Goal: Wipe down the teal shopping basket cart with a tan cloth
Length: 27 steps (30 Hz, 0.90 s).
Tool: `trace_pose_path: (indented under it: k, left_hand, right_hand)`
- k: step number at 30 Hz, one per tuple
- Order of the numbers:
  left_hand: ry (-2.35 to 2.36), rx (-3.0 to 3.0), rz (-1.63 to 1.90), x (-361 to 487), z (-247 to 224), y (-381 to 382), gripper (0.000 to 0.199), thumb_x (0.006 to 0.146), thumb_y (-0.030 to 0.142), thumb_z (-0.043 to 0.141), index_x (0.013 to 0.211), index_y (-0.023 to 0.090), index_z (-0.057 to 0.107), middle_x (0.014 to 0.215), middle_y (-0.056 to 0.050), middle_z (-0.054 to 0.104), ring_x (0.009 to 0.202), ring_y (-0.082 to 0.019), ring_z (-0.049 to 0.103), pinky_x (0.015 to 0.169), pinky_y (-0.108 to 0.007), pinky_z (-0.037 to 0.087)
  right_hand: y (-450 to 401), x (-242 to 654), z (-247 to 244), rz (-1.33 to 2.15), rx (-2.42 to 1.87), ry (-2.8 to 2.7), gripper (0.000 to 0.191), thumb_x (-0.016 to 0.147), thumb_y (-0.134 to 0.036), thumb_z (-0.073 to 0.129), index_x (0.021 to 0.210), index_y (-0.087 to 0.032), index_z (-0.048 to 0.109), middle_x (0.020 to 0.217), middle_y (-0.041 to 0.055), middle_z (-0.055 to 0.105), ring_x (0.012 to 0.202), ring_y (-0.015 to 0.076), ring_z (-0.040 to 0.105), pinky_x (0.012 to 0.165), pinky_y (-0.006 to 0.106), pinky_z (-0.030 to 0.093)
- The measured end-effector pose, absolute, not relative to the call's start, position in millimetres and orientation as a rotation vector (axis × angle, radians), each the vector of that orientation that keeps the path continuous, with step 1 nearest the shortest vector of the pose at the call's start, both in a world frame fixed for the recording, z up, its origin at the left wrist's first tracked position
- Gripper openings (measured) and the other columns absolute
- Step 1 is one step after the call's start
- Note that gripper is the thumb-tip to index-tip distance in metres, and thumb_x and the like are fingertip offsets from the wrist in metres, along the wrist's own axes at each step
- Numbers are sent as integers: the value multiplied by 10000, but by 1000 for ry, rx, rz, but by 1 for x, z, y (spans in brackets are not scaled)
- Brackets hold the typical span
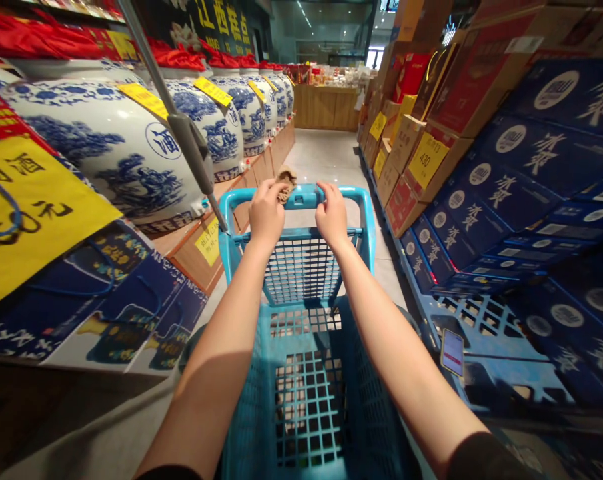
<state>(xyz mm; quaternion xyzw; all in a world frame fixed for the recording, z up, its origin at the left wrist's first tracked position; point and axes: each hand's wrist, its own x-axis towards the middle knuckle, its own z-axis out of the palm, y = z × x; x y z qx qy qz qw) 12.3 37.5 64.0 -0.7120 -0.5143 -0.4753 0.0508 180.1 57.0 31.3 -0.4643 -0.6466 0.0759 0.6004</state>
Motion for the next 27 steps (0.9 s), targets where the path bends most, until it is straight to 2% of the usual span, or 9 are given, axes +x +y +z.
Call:
trace_pose_path:
  k: [5, 12, 19, 24, 27]
  left_hand:
    - [-1436, -2379, -1315, 38, 66, 28, 567, 846, -45, 470, 1232, 253, 757, 1413, -72, 707, 1355, -269, 658, 1221, -422, 510]
    - [-1641, -2052, -1441, 9, 62, 36, 598, 813, -48, 484, 1230, 270, 772, 1374, -84, 726, 1317, -308, 683, 1171, -458, 557]
    - [-1457, -2332, -1310, 34, 65, 25, 541, 854, -34, 486, 1216, 238, 783, 1401, -95, 722, 1341, -289, 665, 1208, -423, 526]
    - [-1664, -2082, -1431, 13, 68, 28, 542, 827, -65, 462, 1164, 196, 796, 1322, -109, 746, 1268, -299, 693, 1147, -426, 546]
    - [-1631, -2115, -1437, 11, 70, 30, 520, 803, -75, 465, 1093, 187, 808, 1272, -105, 756, 1241, -291, 698, 1127, -418, 547]
  right_hand:
    - [56, 181, 30, 150, -1080, -1532, 581, 800, -3, 477, 1304, -203, 686, 1403, 139, 679, 1389, 288, 602, 1304, 552, 452]
    - [54, 179, 30, 90, -1083, -1521, 546, 831, -41, 492, 1313, -198, 696, 1377, 144, 703, 1360, 283, 625, 1301, 530, 454]
    - [52, 177, 27, 91, -1062, -1557, 548, 830, -58, 525, 1336, -189, 690, 1405, 157, 698, 1361, 300, 622, 1285, 542, 468]
    - [50, 178, 30, 73, -1110, -1560, 542, 860, -59, 504, 1352, -186, 693, 1391, 139, 709, 1335, 278, 634, 1286, 511, 466]
    - [48, 176, 32, 92, -1115, -1582, 540, 872, -61, 501, 1362, -187, 688, 1412, 137, 700, 1351, 276, 623, 1295, 501, 454]
